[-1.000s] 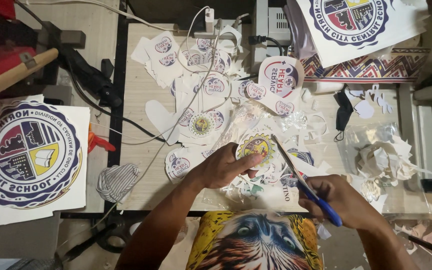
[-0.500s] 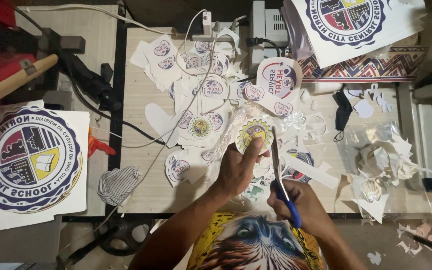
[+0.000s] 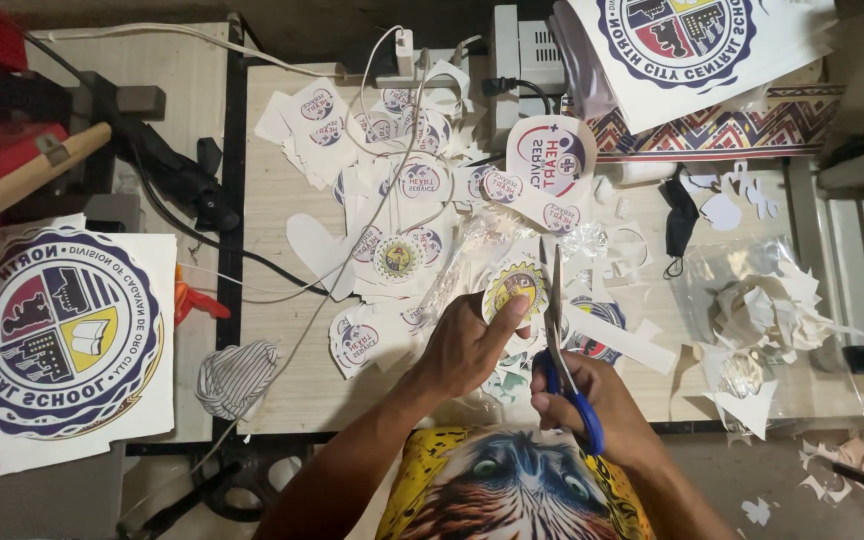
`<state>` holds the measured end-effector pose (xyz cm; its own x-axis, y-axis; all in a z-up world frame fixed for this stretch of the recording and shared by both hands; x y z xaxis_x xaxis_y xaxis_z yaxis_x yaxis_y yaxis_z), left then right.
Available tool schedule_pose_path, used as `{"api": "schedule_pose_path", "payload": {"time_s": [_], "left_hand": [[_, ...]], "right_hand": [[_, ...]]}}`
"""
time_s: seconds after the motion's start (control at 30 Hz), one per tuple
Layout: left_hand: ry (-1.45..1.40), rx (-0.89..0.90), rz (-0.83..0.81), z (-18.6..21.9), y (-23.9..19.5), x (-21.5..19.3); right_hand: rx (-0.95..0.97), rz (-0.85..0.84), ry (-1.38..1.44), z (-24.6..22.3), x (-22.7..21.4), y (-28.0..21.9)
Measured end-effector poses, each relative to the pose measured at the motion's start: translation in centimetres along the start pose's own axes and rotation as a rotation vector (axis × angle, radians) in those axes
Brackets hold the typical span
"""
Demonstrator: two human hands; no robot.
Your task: The person uses scissors to cut out circular stickers from a sheet of printed material. They hold the sheet with their left hand and carefully trim around the edges of the designs with their right hand, placing the finished stickers on the table.
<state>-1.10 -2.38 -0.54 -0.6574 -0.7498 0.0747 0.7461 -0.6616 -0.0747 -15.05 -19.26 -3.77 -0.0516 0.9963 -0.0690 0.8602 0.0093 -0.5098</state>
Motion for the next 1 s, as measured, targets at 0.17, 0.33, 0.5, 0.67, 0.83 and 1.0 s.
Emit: {"api": "schedule_pose_path", "payload": {"time_s": [0.17, 0.33, 0.5, 0.67, 0.83, 1.0], "left_hand": [[0.015, 0.003, 0.003, 0.0, -0.1, -0.2], [0.010, 0.051, -0.015, 0.1, -0.1, -0.4], [0.077, -0.061, -0.049, 0.6, -0.2, -1.1], [0.053, -0.068, -0.078, 0.9, 0.0, -1.4], [-0.020, -0.050, -0.129, 0.7, 0.1, -1.8], [-0.029, -0.078, -0.160, 0.4, 0.1, -2.1]], "right_hand": [[0.049, 0.051, -0.049, -0.4, 0.1, -0.2], [0.034, 0.006, -0.027, -0.7, -0.3, -0.5], [0.087, 0.013, -0.091, -1.0, -1.2, -0.8], [0.076, -0.001, -0.187, -1.2, -2.0, -1.1], [0.085, -0.035, -0.151, -0.6, -3.0, -1.1], [0.102, -0.058, -0.176, -0.7, -3.8, -1.1]]}}
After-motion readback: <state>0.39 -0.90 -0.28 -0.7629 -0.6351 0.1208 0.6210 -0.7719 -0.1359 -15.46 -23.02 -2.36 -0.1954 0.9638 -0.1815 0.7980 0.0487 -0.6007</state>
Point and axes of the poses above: each hand's wrist, its own y-axis towards the middle knuckle, its own x-axis out of the palm, z = x × y, the point moved 1 cm from there along y, towards the middle knuckle, and after that the axes turned 13 degrees about -y, right-handed, at the moved point
